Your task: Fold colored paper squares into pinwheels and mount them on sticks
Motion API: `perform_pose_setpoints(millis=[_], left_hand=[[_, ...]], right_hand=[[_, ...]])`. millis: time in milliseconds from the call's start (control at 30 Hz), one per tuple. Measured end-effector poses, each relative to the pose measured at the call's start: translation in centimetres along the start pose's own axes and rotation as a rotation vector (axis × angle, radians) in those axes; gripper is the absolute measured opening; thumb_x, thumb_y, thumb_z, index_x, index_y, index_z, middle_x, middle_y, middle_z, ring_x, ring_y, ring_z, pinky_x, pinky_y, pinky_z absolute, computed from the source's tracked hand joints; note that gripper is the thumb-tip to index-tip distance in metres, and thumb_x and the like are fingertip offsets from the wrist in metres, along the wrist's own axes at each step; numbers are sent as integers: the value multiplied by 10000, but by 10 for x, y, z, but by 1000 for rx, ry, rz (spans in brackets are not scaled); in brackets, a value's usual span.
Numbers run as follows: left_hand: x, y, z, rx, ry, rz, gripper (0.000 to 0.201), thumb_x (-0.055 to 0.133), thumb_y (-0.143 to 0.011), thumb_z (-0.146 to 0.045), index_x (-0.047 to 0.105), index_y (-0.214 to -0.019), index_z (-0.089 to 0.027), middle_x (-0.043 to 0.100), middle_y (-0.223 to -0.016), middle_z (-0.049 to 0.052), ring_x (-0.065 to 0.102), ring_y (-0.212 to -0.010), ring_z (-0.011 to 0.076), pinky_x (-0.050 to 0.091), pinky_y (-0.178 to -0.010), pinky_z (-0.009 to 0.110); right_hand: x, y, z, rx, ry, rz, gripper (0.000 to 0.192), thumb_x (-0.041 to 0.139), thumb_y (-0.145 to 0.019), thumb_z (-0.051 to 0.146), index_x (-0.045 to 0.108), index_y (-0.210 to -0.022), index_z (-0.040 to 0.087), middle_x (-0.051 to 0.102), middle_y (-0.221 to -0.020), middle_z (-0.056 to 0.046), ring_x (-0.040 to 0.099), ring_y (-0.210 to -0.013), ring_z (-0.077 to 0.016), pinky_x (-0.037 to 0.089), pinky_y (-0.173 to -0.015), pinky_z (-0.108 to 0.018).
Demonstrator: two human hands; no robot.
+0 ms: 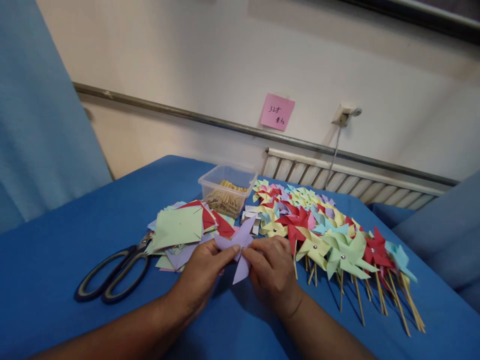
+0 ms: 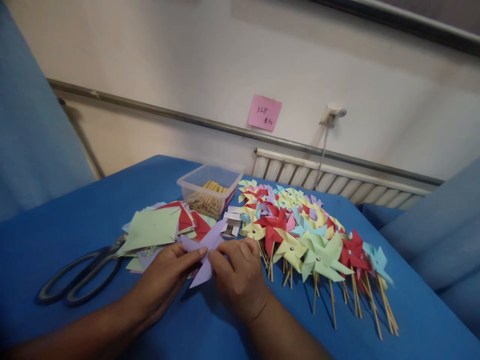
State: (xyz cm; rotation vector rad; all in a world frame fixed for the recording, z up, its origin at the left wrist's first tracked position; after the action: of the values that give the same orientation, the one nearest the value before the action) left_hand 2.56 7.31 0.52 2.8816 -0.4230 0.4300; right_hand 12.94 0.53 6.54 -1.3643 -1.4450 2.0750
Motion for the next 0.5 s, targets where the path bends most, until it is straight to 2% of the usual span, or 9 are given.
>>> perform_pose_setpoints(millis=[133,233,367,500], left_hand=[[-9,-4,2,-20,22,-57,208,756,-722,-322,651,-657,-155,561,-533,-54,427,-489,72,342,-471,190],[-12,-7,4,-38,46,-63,216,762,-713,-338,658,-698,-149,602,-577,-29,497,-526,93,375,-496,204],[-8,-9,10,-78,75,-26,236,785,-672,-317,677,-774,-134,665,-636,14,583,-582,136,428,-542,235],[-6,-10,15,-122,87,-30,233,794,-655,-283,669,-784,-135,679,-633,8,565,-549,112,402,-527,211]], right_hand=[[6,3,0,-14,-57,55,332,498,-862,79,554,-1158,218,666,-1014,-86,620,-937,-219,405,-837,-413],[8,4,1,-19,-101,95,376,483,-845,75,552,-1188,214,648,-1065,-100,606,-979,-230,410,-847,-424],[7,3,1,-11,-131,86,325,468,-843,79,591,-1106,223,635,-1058,-88,600,-971,-220,420,-842,-421],[5,5,-1,18,-181,36,263,460,-836,56,615,-986,206,634,-1036,-87,607,-944,-214,441,-816,-412]])
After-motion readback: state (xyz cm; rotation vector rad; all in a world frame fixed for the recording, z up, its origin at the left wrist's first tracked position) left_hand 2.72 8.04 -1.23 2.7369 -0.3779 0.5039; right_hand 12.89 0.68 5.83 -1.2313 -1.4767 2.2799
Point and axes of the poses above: each hand's wrist, its own y-axis away from the middle knuckle, its own x-axis out of the palm, z = x × y, the point moved 9 cm from there along -y, towards the middle knuckle
